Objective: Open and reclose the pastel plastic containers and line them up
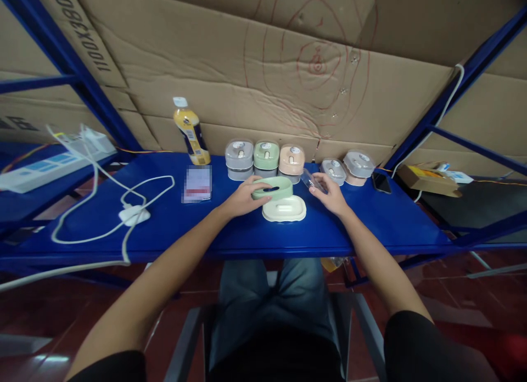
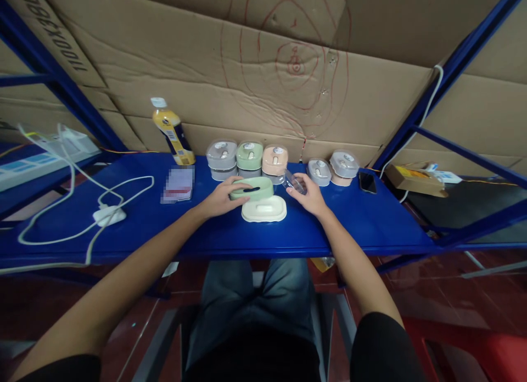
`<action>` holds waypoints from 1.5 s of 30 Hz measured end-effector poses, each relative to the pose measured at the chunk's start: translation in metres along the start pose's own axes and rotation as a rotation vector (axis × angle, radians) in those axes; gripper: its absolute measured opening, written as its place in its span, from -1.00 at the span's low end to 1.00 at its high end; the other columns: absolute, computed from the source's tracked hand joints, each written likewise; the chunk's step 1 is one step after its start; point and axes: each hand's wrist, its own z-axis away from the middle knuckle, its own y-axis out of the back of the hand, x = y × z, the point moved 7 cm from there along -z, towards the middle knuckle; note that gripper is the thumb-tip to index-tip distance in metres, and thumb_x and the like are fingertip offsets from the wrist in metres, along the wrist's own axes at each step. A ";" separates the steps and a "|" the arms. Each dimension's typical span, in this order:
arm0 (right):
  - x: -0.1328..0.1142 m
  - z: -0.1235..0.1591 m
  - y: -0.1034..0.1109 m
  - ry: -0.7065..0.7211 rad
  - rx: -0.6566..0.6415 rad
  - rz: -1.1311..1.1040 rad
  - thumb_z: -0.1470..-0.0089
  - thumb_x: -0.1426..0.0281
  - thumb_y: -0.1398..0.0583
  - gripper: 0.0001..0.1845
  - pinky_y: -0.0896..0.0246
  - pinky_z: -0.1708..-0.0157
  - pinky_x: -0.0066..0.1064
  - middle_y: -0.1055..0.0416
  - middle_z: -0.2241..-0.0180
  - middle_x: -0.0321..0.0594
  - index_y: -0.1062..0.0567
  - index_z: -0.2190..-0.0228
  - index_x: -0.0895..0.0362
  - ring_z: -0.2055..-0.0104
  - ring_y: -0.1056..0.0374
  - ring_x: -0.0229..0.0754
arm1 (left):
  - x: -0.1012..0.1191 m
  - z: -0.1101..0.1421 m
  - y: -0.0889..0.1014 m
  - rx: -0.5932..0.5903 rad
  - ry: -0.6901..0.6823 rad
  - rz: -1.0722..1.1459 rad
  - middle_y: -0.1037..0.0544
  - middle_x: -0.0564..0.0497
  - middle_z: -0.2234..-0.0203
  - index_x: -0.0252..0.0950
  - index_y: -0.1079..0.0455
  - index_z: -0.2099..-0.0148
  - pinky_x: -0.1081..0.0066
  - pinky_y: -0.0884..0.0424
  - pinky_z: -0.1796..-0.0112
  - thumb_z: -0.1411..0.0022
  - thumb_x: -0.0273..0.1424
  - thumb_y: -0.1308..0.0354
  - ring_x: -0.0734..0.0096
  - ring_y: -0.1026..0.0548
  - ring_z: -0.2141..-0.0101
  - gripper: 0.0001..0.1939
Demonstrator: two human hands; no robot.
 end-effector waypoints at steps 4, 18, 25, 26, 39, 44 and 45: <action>-0.004 0.002 -0.003 0.017 -0.023 0.042 -0.04 -0.13 -0.36 -0.28 -0.44 -0.07 0.02 -0.59 0.11 -0.08 -0.47 -0.05 0.08 0.07 -0.54 0.05 | 0.001 0.000 0.005 -0.001 -0.023 0.012 -0.49 -0.20 -0.14 -0.23 -0.50 -0.20 0.02 -0.35 -0.28 -0.31 -0.01 -0.24 -0.01 -0.46 -0.20 -0.45; -0.078 0.016 -0.060 0.389 -0.267 0.293 0.10 -0.11 -0.48 -0.07 -0.36 -0.25 0.05 -0.49 -0.18 0.03 -0.48 -0.21 0.05 -0.21 -0.45 0.18 | 0.029 0.001 -0.031 -0.114 0.002 0.142 -0.38 -0.31 -0.32 -0.26 0.08 -0.53 -0.03 -0.37 -0.25 0.07 -0.10 -0.55 -0.22 -0.42 -0.28 0.28; -0.074 0.012 -0.068 0.353 -0.285 0.286 0.08 -0.13 -0.46 -0.06 -0.38 -0.23 0.01 -0.48 -0.15 0.03 -0.48 -0.21 0.08 -0.17 -0.46 0.15 | 0.023 -0.003 -0.028 -0.089 0.037 0.257 -0.50 -0.23 -0.21 -0.24 0.02 -0.50 -0.02 -0.39 -0.21 0.14 -0.09 -0.56 -0.19 -0.48 -0.21 0.28; -0.073 0.012 -0.067 0.351 -0.276 0.271 0.07 -0.13 -0.46 -0.07 -0.38 -0.23 0.00 -0.48 -0.14 0.03 -0.48 -0.21 0.08 -0.17 -0.47 0.14 | 0.023 -0.003 -0.028 -0.088 0.040 0.261 -0.51 -0.22 -0.20 -0.24 0.01 -0.49 -0.01 -0.39 -0.21 0.15 -0.09 -0.56 -0.18 -0.50 -0.20 0.27; -0.062 0.014 -0.069 0.265 -0.330 0.290 0.06 -0.13 -0.46 -0.05 -0.36 -0.23 0.06 -0.45 -0.16 0.00 -0.45 -0.25 0.01 -0.18 -0.43 0.17 | 0.015 -0.002 -0.036 -0.149 0.079 0.154 -0.42 -0.32 -0.28 -0.28 0.01 -0.50 -0.08 -0.39 -0.22 0.09 -0.02 -0.54 -0.27 -0.42 -0.28 0.26; -0.060 0.017 -0.070 0.208 -0.325 0.345 0.00 -0.10 -0.44 -0.08 -0.36 -0.23 0.07 -0.43 -0.17 -0.02 -0.41 -0.30 -0.02 -0.20 -0.42 0.17 | 0.011 -0.002 -0.037 -0.150 0.067 0.162 -0.38 -0.32 -0.32 -0.25 0.02 -0.50 -0.09 -0.38 -0.23 0.08 -0.06 -0.54 -0.26 -0.40 -0.29 0.25; -0.060 0.017 -0.071 0.202 -0.324 0.355 0.00 -0.11 -0.43 -0.07 -0.35 -0.24 0.08 -0.43 -0.17 -0.01 -0.40 -0.30 -0.02 -0.21 -0.41 0.18 | 0.010 -0.002 -0.037 -0.146 0.070 0.158 -0.38 -0.32 -0.32 -0.26 0.02 -0.51 -0.09 -0.38 -0.23 0.08 -0.06 -0.54 -0.27 -0.40 -0.29 0.25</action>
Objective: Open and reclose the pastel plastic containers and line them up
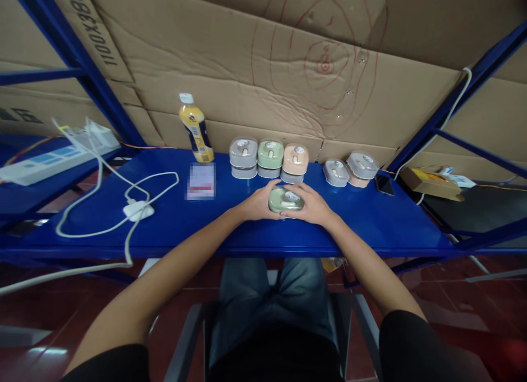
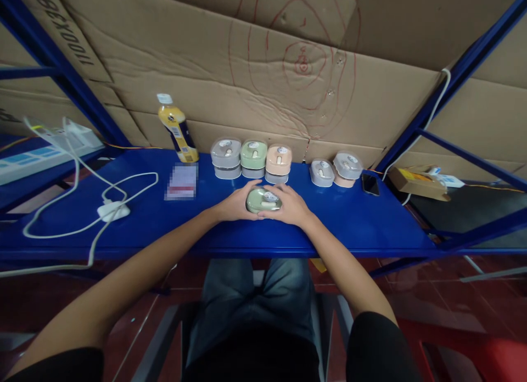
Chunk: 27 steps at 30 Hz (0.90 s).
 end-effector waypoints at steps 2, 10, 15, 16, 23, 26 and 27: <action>0.000 0.000 -0.001 -0.003 -0.008 0.020 -0.02 -0.12 -0.42 -0.06 -0.34 -0.25 0.11 -0.42 -0.18 0.00 -0.39 -0.31 -0.02 -0.22 -0.39 0.20 | -0.003 0.000 0.000 0.003 0.015 -0.008 -0.38 -0.32 -0.32 -0.26 0.03 -0.51 -0.09 -0.37 -0.23 0.09 -0.05 -0.54 -0.27 -0.40 -0.29 0.27; -0.001 0.039 0.020 0.001 -0.086 0.189 -0.17 -0.12 -0.29 -0.06 -0.45 -0.12 0.09 -0.31 -0.25 0.13 -0.22 -0.42 0.01 -0.21 -0.40 0.30 | -0.007 0.003 0.003 0.039 0.017 -0.052 -0.44 -0.28 -0.26 -0.26 -0.01 -0.48 -0.05 -0.33 -0.26 -0.08 -0.05 -0.45 -0.14 -0.42 -0.27 0.08; 0.012 0.078 0.048 -0.275 0.064 0.567 -0.10 -0.29 -0.23 -0.05 -0.45 0.19 -0.05 -0.49 0.15 0.13 -0.39 -0.31 0.03 0.22 -0.54 0.22 | -0.006 0.002 0.003 0.055 0.033 -0.133 -0.52 -0.22 -0.14 -0.27 -0.14 -0.40 -0.04 -0.38 -0.22 -0.30 -0.16 -0.24 -0.04 -0.49 -0.17 -0.28; 0.014 0.080 0.050 -0.301 0.084 0.603 -0.12 -0.29 -0.21 -0.06 -0.44 0.21 -0.06 -0.50 0.17 0.15 -0.40 -0.30 0.06 0.23 -0.55 0.22 | -0.006 0.002 0.003 0.058 0.032 -0.144 -0.52 -0.21 -0.13 -0.27 -0.16 -0.39 -0.03 -0.39 -0.21 -0.31 -0.17 -0.24 -0.04 -0.50 -0.17 -0.30; 0.065 0.039 0.052 -0.348 0.210 0.528 -0.23 -0.24 -0.13 -0.14 -0.43 0.19 0.01 -0.52 0.10 0.26 -0.41 -0.20 0.20 0.25 -0.56 0.20 | -0.008 0.001 0.002 0.056 0.025 -0.155 -0.52 -0.18 -0.12 -0.23 -0.19 -0.36 -0.01 -0.40 -0.22 -0.31 -0.16 -0.24 -0.01 -0.49 -0.17 -0.33; 0.090 0.013 0.057 -0.475 0.202 0.430 -0.24 -0.07 -0.25 -0.26 -0.41 0.10 0.14 -0.51 0.08 0.29 -0.39 -0.20 0.21 0.15 -0.55 0.30 | -0.010 0.000 0.002 0.054 0.023 -0.156 -0.50 -0.19 -0.13 -0.25 -0.19 -0.36 -0.03 -0.38 -0.23 -0.30 -0.15 -0.23 -0.02 -0.49 -0.18 -0.33; 0.094 0.005 0.059 -0.514 0.194 0.424 -0.26 -0.01 -0.25 -0.30 -0.39 0.08 0.18 -0.50 0.07 0.30 -0.39 -0.21 0.20 0.11 -0.54 0.35 | -0.011 0.000 0.002 0.051 0.026 -0.156 -0.50 -0.20 -0.14 -0.26 -0.18 -0.36 -0.03 -0.38 -0.23 -0.30 -0.14 -0.23 -0.02 -0.49 -0.18 -0.32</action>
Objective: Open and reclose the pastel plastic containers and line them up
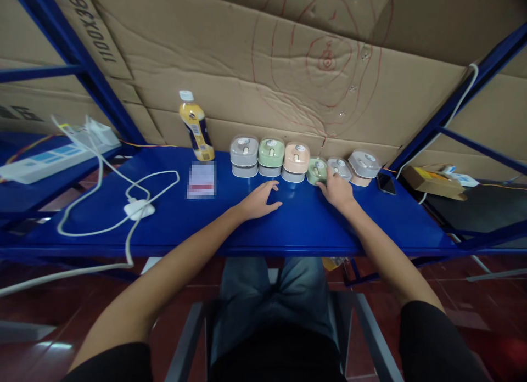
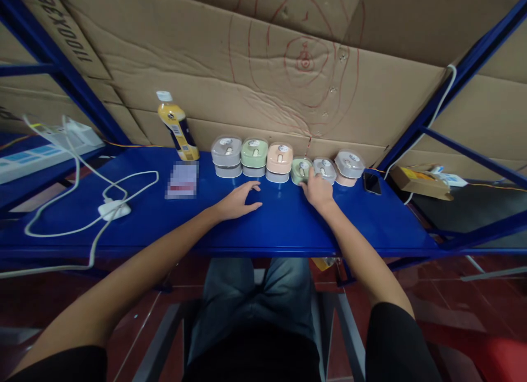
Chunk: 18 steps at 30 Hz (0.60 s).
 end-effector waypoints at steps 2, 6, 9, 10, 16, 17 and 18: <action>-0.008 -0.012 0.004 -0.022 0.007 0.011 -0.31 0.06 -0.19 -0.38 -0.36 0.04 0.25 -0.48 0.03 0.31 -0.37 -0.22 0.20 0.03 -0.50 0.40 | 0.000 0.000 0.000 -0.009 0.004 0.000 -0.49 -0.23 -0.15 -0.29 -0.17 -0.37 -0.02 -0.38 -0.23 -0.31 -0.14 -0.23 -0.03 -0.49 -0.18 -0.30; -0.049 -0.027 0.014 0.083 0.149 -0.034 -0.27 -0.01 -0.16 -0.32 -0.31 -0.06 0.28 -0.41 -0.04 0.32 -0.38 -0.15 0.26 -0.10 -0.39 0.44 | 0.001 0.000 0.001 -0.013 0.008 -0.005 -0.48 -0.24 -0.15 -0.31 -0.18 -0.36 0.00 -0.37 -0.24 -0.30 -0.15 -0.24 -0.04 -0.48 -0.19 -0.30; -0.080 -0.038 0.004 0.062 0.187 -0.069 -0.10 -0.10 -0.29 -0.13 -0.26 -0.13 0.29 -0.37 -0.08 0.35 -0.34 -0.17 0.30 -0.19 -0.30 0.48 | 0.000 0.000 0.000 -0.015 0.010 -0.007 -0.48 -0.21 -0.16 -0.26 -0.17 -0.37 -0.02 -0.37 -0.24 -0.30 -0.16 -0.23 -0.02 -0.48 -0.19 -0.32; -0.088 -0.042 -0.001 0.023 0.191 -0.074 -0.07 -0.11 -0.31 -0.10 -0.25 -0.13 0.29 -0.36 -0.08 0.36 -0.32 -0.18 0.30 -0.20 -0.29 0.50 | -0.001 0.000 0.000 -0.015 0.008 -0.007 -0.48 -0.20 -0.16 -0.25 -0.17 -0.37 -0.03 -0.37 -0.25 -0.30 -0.17 -0.24 -0.02 -0.48 -0.19 -0.32; -0.107 -0.058 -0.022 -0.156 0.128 -0.100 -0.06 0.03 -0.35 -0.13 -0.26 -0.14 0.20 -0.41 -0.06 0.38 -0.28 -0.17 0.35 -0.16 -0.37 0.42 | -0.001 -0.001 -0.001 -0.019 -0.004 -0.004 -0.48 -0.22 -0.15 -0.27 -0.20 -0.34 -0.05 -0.39 -0.24 -0.29 -0.19 -0.26 -0.04 -0.47 -0.19 -0.34; -0.105 -0.059 -0.021 -0.158 0.129 -0.102 -0.05 0.06 -0.35 -0.16 -0.27 -0.14 0.17 -0.42 -0.06 0.37 -0.29 -0.16 0.36 -0.14 -0.38 0.40 | -0.001 0.000 -0.001 -0.020 -0.002 -0.002 -0.48 -0.23 -0.15 -0.28 -0.20 -0.34 -0.06 -0.39 -0.24 -0.29 -0.19 -0.26 -0.05 -0.47 -0.19 -0.34; -0.102 -0.059 -0.018 -0.160 0.142 -0.107 -0.04 0.08 -0.35 -0.18 -0.28 -0.13 0.16 -0.43 -0.04 0.36 -0.31 -0.14 0.36 -0.12 -0.40 0.39 | -0.001 0.000 -0.001 -0.019 0.001 0.003 -0.48 -0.23 -0.15 -0.28 -0.20 -0.34 -0.06 -0.39 -0.24 -0.29 -0.19 -0.26 -0.05 -0.47 -0.20 -0.34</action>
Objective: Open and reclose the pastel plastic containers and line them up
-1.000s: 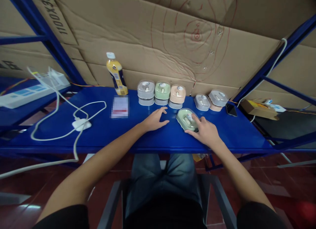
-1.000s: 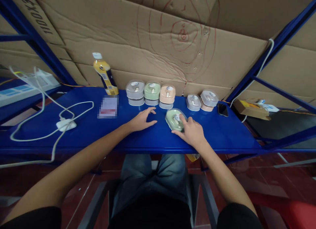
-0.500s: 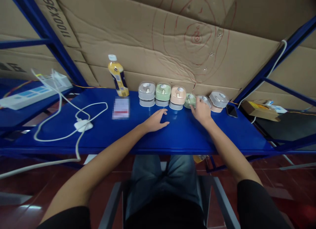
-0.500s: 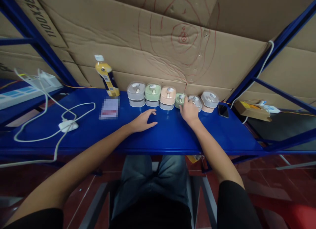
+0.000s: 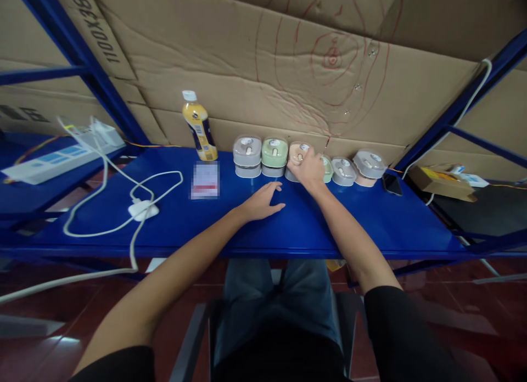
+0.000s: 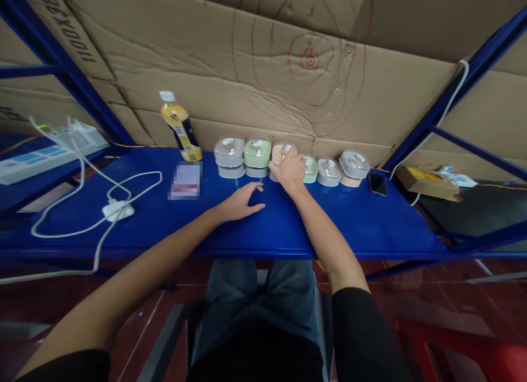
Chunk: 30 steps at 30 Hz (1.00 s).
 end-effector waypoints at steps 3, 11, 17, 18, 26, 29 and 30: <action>0.016 -0.002 0.021 0.025 0.079 -0.063 -0.02 0.05 -0.33 -0.20 -0.30 -0.12 0.21 -0.46 -0.04 0.32 -0.33 -0.13 0.31 -0.11 -0.40 0.40 | 0.001 0.001 0.002 0.022 0.014 0.033 -0.50 -0.22 -0.14 -0.27 -0.20 -0.35 -0.08 -0.39 -0.24 -0.28 -0.17 -0.27 -0.06 -0.48 -0.19 -0.32; 0.032 0.043 0.055 0.523 -0.465 -0.568 -0.04 0.11 -0.33 -0.21 -0.38 -0.19 -0.02 -0.46 -0.16 -0.04 -0.29 -0.24 0.07 -0.17 -0.44 0.14 | 0.007 0.000 0.024 0.218 -0.064 0.424 -0.43 -0.33 -0.25 -0.28 -0.10 -0.39 -0.05 -0.34 -0.29 -0.16 -0.02 -0.42 -0.06 -0.43 -0.28 -0.08; 0.039 0.074 0.039 0.593 -0.786 -0.703 0.05 0.17 -0.43 -0.02 -0.32 -0.26 -0.02 -0.41 -0.24 -0.06 -0.21 -0.33 0.03 -0.27 -0.38 0.13 | 0.003 0.000 0.017 0.149 -0.053 0.540 -0.40 -0.36 -0.28 -0.23 -0.05 -0.42 -0.14 -0.30 -0.30 0.06 -0.14 -0.58 -0.15 -0.41 -0.29 0.13; 0.040 0.076 0.036 0.623 -0.807 -0.695 0.08 0.17 -0.45 0.00 -0.27 -0.31 0.00 -0.37 -0.28 -0.06 -0.23 -0.33 0.03 -0.31 -0.34 0.15 | 0.003 0.001 0.014 0.113 -0.052 0.546 -0.42 -0.36 -0.26 -0.24 -0.07 -0.41 -0.15 -0.31 -0.29 0.07 -0.15 -0.59 -0.16 -0.43 -0.28 0.13; 0.031 0.089 0.020 0.719 -0.640 -0.458 0.19 -0.04 -0.53 0.18 -0.18 -0.35 0.22 -0.30 -0.35 -0.01 -0.26 -0.37 -0.03 -0.37 -0.25 0.31 | 0.010 0.004 0.005 0.035 -0.011 0.303 -0.51 -0.25 -0.19 -0.20 -0.16 -0.39 -0.11 -0.41 -0.20 0.17 -0.14 -0.60 -0.17 -0.50 -0.19 0.14; 0.017 0.096 0.024 0.735 -0.500 -0.409 0.14 -0.08 -0.50 0.09 -0.28 -0.29 0.20 -0.37 -0.27 0.04 -0.32 -0.33 -0.01 -0.31 -0.33 0.31 | 0.012 0.004 0.004 0.041 -0.015 0.268 -0.51 -0.22 -0.18 -0.20 -0.09 -0.43 -0.05 -0.44 -0.18 0.13 -0.15 -0.57 -0.13 -0.53 -0.16 0.16; 0.014 0.097 0.027 0.741 -0.469 -0.412 0.10 -0.08 -0.48 0.04 -0.30 -0.27 0.19 -0.40 -0.24 0.04 -0.35 -0.31 0.00 -0.28 -0.35 0.29 | 0.012 0.004 0.004 0.040 -0.016 0.255 -0.50 -0.22 -0.19 -0.21 -0.07 -0.45 -0.05 -0.43 -0.19 0.12 -0.15 -0.56 -0.13 -0.52 -0.17 0.17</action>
